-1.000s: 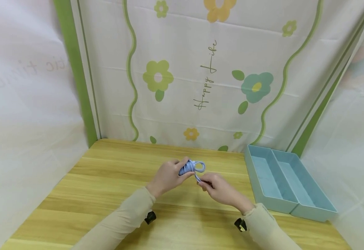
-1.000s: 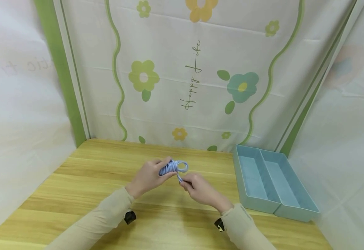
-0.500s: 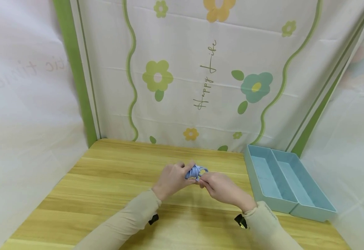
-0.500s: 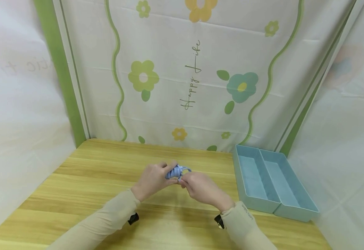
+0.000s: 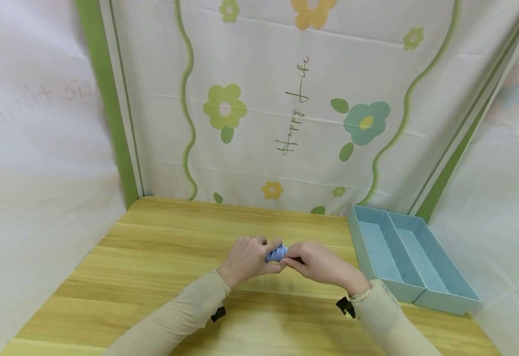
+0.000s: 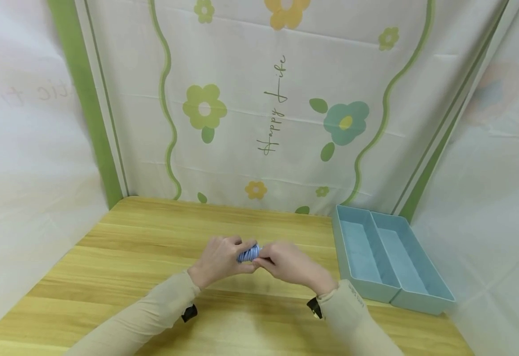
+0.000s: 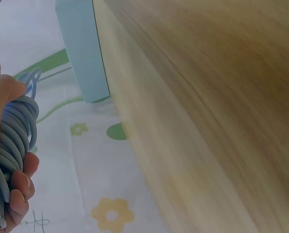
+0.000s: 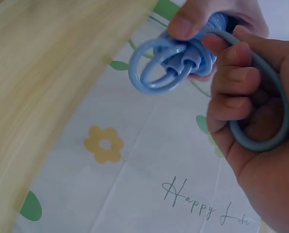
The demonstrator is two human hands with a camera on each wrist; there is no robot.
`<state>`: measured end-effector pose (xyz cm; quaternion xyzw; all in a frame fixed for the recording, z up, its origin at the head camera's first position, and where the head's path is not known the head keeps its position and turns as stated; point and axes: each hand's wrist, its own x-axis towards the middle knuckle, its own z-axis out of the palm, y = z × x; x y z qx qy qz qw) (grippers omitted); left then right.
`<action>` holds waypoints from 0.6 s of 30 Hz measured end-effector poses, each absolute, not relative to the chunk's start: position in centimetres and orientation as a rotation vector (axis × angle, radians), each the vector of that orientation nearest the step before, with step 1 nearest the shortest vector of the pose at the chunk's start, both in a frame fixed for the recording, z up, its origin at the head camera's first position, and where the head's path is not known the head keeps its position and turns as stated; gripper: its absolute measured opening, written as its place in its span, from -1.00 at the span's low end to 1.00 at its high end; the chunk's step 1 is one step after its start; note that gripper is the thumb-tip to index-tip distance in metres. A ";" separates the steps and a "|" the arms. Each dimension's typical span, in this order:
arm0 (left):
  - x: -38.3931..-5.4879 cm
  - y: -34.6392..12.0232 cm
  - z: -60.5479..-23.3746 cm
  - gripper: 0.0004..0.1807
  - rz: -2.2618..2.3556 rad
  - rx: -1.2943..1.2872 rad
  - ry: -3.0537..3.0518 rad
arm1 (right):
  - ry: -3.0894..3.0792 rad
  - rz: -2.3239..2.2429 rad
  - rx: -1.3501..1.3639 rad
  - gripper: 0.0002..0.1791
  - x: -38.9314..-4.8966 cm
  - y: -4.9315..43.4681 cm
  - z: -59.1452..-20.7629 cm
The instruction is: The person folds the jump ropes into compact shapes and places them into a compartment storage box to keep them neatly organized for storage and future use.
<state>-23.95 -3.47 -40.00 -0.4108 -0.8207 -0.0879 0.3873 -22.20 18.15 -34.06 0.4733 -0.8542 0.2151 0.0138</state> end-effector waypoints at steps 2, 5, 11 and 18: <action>-23.9 -3.4 -39.9 -0.57 -0.232 -1.063 -2.087 | -2.623 0.789 1.493 -0.90 -22.5 18.4 -33.9; -24.0 -3.6 -39.8 -0.52 -0.247 -1.062 -2.093 | -2.574 0.919 1.504 -0.96 -22.9 18.9 -33.9; -24.3 -4.4 -40.0 -0.45 -0.264 -0.933 -2.127 | -2.471 1.126 1.313 -0.87 -23.2 20.2 -34.8; -24.4 -4.6 -40.3 -0.48 -0.328 -0.768 -2.173 | -2.402 1.792 1.185 -0.63 -22.7 20.7 -35.8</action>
